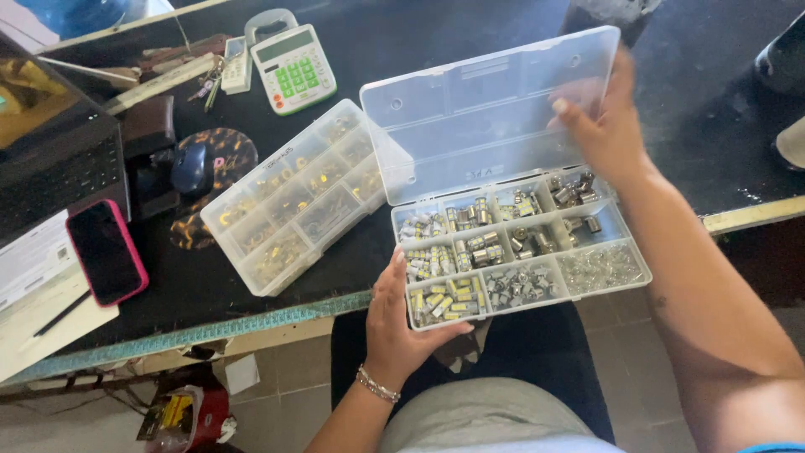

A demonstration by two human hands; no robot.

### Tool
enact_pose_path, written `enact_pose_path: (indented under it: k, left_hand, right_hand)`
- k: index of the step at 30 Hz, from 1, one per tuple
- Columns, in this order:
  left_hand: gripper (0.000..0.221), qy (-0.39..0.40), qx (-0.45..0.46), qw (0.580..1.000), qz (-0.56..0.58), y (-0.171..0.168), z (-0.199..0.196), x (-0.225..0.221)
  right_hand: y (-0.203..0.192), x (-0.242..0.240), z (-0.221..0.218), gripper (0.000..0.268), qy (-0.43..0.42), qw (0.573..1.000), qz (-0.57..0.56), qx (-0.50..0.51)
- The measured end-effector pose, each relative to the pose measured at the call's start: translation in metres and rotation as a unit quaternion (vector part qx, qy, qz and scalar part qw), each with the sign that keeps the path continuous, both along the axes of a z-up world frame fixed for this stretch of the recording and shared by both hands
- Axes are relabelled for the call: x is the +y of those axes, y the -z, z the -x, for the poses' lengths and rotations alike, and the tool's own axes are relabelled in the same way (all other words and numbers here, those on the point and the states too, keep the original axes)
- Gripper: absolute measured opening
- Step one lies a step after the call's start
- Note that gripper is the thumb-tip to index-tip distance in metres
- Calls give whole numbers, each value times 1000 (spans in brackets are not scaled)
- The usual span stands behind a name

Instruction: Sorting small LED bulbs and fuses into a compartmented plastic storage box.

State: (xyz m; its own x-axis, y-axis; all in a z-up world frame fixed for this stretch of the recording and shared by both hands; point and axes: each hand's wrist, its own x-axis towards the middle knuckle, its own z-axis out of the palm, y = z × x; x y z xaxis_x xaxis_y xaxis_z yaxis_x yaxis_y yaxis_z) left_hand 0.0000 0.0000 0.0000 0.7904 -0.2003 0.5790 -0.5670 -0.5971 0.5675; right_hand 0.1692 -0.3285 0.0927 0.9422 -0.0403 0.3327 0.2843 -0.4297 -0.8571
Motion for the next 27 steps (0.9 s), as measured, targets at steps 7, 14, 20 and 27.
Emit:
enact_pose_path:
  k: [7, 14, 20, 27]
  left_hand:
    - [114, 12, -37, 999, 2, 0, -4, 0]
    - [105, -15, -51, 997, -48, 2, -5, -1]
    - [97, -25, -68, 995, -63, -2, -6, -2]
    - [92, -10, -93, 994, -50, 4, -10, -2]
  right_hand:
    - [46, -24, -17, 35, -63, 984, -130, 105]
    - [35, -14, -18, 28, -8, 966, -149, 210]
    - [29, -10, -12, 24, -7, 973, -129, 190]
    - [37, -16, -13, 30, 39, 993, -55, 92]
